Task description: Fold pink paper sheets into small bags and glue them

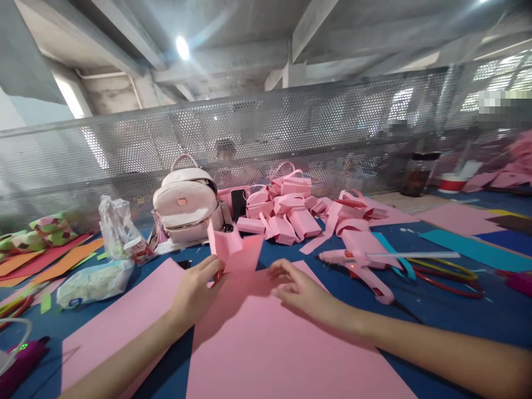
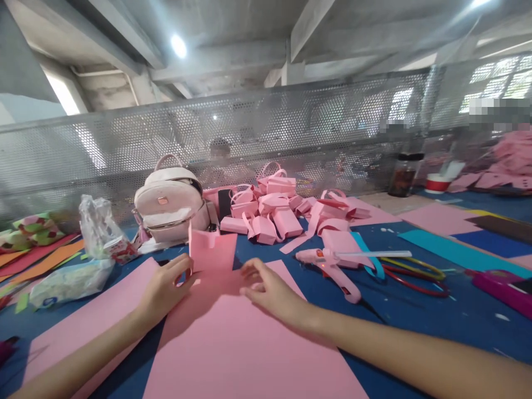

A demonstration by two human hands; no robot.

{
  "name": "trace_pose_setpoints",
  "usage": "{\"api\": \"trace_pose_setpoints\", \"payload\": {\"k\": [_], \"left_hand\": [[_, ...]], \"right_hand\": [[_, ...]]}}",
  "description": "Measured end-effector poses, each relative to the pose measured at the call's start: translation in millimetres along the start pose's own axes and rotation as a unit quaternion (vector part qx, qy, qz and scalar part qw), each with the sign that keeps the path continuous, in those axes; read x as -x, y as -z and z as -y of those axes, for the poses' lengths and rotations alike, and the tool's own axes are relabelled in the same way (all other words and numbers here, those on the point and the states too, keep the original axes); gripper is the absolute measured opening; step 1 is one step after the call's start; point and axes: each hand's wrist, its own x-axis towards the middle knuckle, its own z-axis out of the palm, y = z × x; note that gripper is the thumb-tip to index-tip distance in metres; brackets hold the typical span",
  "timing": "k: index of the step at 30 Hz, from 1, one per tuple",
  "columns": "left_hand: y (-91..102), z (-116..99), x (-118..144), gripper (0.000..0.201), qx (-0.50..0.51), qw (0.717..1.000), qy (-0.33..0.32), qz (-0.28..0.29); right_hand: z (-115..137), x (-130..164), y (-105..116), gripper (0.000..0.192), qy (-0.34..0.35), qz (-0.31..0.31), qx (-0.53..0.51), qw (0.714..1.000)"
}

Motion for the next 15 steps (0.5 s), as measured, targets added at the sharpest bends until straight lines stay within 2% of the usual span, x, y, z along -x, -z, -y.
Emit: {"api": "trace_pose_setpoints", "payload": {"k": [3, 5, 7, 9, 11, 13, 15], "left_hand": [[-1.0, -1.6, 8.2, 0.022, 0.022, 0.998, -0.064, -0.02], [-0.6, -6.5, 12.4, 0.02, 0.036, 0.993, -0.112, -0.014], [0.0, -13.3, 14.8, 0.017, 0.037, 0.987, -0.158, -0.002], [0.0, -20.9, 15.8, 0.018, 0.011, 0.98, -0.198, -0.002], [-0.9, -28.3, 16.9, 0.021, -0.025, 0.976, -0.216, -0.006], [-2.1, -34.9, 19.6, 0.022, -0.059, 0.973, -0.224, 0.019], [-2.6, -40.3, 24.4, 0.024, -0.098, 0.968, -0.225, 0.052]], "right_hand": [[-5.0, -2.1, 13.5, 0.038, 0.093, -0.084, 0.085, 0.988], [-1.1, -1.9, 20.4, 0.035, 0.189, -0.1, 0.183, 0.96], [5.4, 0.0, 25.2, 0.025, 0.291, -0.086, 0.3, 0.904], [10.1, 2.4, 27.4, 0.018, 0.4, -0.089, 0.402, 0.819], [10.5, 3.3, 27.4, 0.025, 0.482, -0.087, 0.466, 0.737], [6.7, 2.5, 26.1, 0.031, 0.525, -0.07, 0.497, 0.688], [1.1, 0.7, 24.1, 0.032, 0.533, -0.042, 0.515, 0.67]]}}
